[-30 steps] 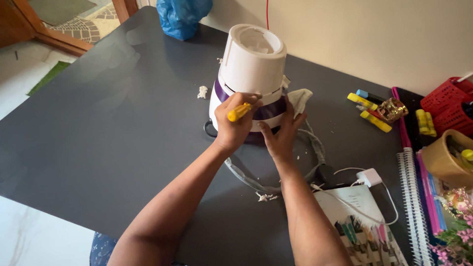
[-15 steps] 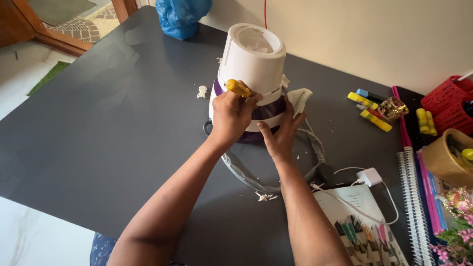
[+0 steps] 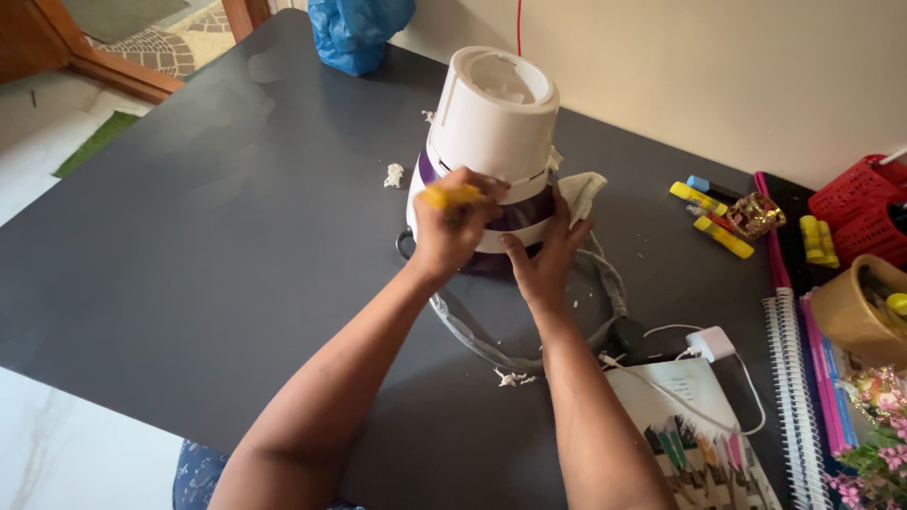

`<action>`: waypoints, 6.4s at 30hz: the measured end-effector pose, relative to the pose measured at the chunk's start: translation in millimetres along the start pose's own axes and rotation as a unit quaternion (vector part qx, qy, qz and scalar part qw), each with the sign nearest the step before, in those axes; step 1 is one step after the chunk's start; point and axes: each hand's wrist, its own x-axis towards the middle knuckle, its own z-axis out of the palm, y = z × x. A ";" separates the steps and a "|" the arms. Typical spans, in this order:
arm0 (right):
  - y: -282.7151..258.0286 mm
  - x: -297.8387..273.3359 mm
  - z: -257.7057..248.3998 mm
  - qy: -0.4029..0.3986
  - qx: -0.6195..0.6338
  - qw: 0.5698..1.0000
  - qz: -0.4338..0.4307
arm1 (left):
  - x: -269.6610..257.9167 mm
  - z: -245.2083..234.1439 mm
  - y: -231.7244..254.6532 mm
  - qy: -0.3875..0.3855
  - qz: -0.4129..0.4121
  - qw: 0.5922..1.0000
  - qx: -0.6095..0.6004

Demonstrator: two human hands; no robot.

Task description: The person uses a yellow screwdriver to unscrew and remove a purple band from a white cylindrical appliance. They then use a white cloth to wipe the surface of the appliance while continuing to manipulate the band with the screwdriver.

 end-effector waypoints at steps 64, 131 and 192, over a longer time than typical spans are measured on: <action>-4.9 1.1 -0.7 -0.013 0.020 1.000 0.015 | 16.6 4.6 25.3 0.036 -0.038 0.985 0.166; -11.3 14.5 -5.8 0.090 0.401 0.908 0.084 | 3.2 21.0 44.9 -0.046 0.126 0.920 0.368; -37.4 69.5 -39.6 0.080 0.303 0.948 0.060 | -44.4 -40.9 -45.6 -0.010 0.131 0.933 0.335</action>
